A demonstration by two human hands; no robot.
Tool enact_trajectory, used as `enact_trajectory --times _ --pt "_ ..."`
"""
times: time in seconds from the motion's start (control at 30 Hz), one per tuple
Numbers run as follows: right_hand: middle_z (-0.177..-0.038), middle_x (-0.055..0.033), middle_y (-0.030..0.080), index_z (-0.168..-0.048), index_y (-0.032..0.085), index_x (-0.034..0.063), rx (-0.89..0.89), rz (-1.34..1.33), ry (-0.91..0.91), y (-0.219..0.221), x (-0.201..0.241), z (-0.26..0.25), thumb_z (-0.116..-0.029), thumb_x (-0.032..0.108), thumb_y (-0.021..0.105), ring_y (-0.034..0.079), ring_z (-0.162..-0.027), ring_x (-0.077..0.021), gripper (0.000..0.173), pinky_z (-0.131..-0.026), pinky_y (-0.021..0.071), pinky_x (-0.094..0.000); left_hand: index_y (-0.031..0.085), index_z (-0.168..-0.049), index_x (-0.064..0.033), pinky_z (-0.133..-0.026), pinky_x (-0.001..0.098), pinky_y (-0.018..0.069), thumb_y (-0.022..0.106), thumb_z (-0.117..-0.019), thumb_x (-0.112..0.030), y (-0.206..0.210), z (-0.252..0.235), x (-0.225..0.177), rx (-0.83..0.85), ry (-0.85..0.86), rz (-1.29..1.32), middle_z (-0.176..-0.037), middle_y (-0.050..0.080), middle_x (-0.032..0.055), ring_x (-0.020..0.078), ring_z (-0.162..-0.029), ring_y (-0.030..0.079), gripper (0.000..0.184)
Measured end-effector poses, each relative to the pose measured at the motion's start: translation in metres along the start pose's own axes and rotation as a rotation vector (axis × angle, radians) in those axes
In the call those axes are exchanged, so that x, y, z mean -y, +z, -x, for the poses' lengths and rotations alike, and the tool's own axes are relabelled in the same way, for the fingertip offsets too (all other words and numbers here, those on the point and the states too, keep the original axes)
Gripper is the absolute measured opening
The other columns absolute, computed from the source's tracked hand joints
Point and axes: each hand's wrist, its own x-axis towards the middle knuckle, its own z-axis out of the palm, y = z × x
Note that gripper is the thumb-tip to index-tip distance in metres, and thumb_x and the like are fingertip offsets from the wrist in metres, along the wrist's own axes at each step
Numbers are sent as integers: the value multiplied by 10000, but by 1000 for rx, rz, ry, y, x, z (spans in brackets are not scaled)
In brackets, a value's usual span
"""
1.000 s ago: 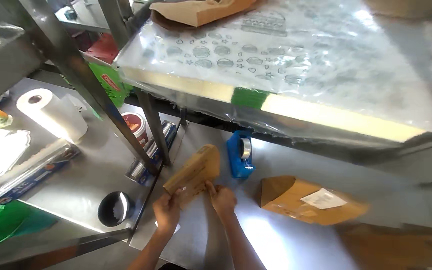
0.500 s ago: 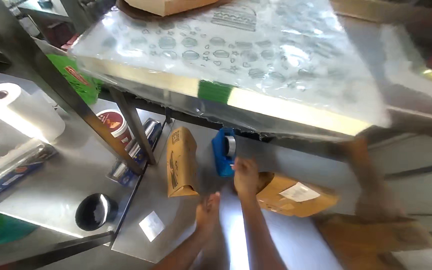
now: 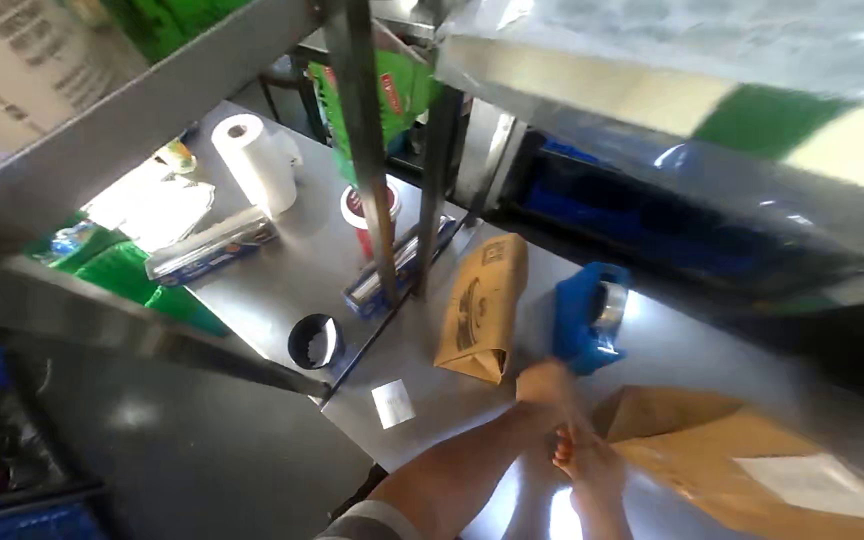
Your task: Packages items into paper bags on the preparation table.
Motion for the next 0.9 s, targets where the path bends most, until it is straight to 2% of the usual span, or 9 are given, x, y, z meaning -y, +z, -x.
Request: enact_trajectory --times 0.1,0.2,0.27,0.4,0.53,0.63,0.73,0.83,0.9 --pt "-601 19 603 -857 638 29 177 -11 -103 2 -17 35 -1092 189 455 586 -503 -83 338 -498 540 -273 730 -1181 -48 -1050 434 526 526 -1073 -276 -2 52 35 -174 284 27 -1318 675 82 215 -1219 641 325" --pt "-647 3 658 -828 682 36 440 27 -292 15 -20 72 -1030 130 559 601 -523 -85 255 -507 541 -279 802 -974 -94 -1016 386 561 688 -958 -157 -21 134 96 -675 484 257 -1171 747 39 176 -1141 681 131" --pt "-678 1 675 -816 722 70 535 245 -499 43 -4 79 -993 321 664 621 -549 -94 312 -521 558 -301 808 -941 -125 -983 419 565 736 -921 -159 -48 172 144 -912 364 314 -1118 754 43 204 -1104 685 82" --pt "-626 -40 606 -718 686 110 565 777 -673 135 35 75 -918 692 601 626 -620 -220 621 -591 528 -477 823 -898 -147 -972 461 506 743 -909 -269 -81 182 224 -1163 29 70 -1077 754 35 224 -1059 664 147" --pt "-756 -102 681 -784 691 91 550 1031 -566 175 27 74 -948 705 504 698 -801 -291 663 -700 541 -537 835 -928 -228 -977 504 480 683 -942 -355 -94 159 262 -1137 -3 -246 -1059 767 -30 211 -1042 677 197" --pt "-590 11 556 -699 641 109 378 373 -611 169 11 104 -999 495 615 547 -521 -132 490 -494 474 -337 819 -976 -153 -944 444 541 679 -965 -265 -146 136 208 -1026 274 -68 -1080 757 16 197 -1040 684 179" --pt "-752 -37 691 -944 703 -16 338 -313 -556 197 39 145 -1037 142 592 630 -574 -86 215 -523 567 -257 801 -1011 -144 -1046 457 475 660 -994 -269 -218 99 134 -652 610 28 -1196 712 5 199 -1181 605 189" --pt "-744 -29 665 -1073 630 -40 178 -564 -449 252 93 133 -1068 127 474 644 -608 -94 228 -581 584 -277 823 -963 -176 -1134 530 395 701 -968 -311 -263 29 70 -364 930 -55 -1273 705 -6 234 -1325 544 182" --pt "-711 -6 631 -1108 631 15 -23 -704 -298 289 123 103 -1098 248 464 618 -568 -90 286 -550 567 -270 832 -951 -240 -1189 615 284 719 -939 -411 -269 -18 47 -239 967 -118 -1420 629 -15 294 -1464 402 205"
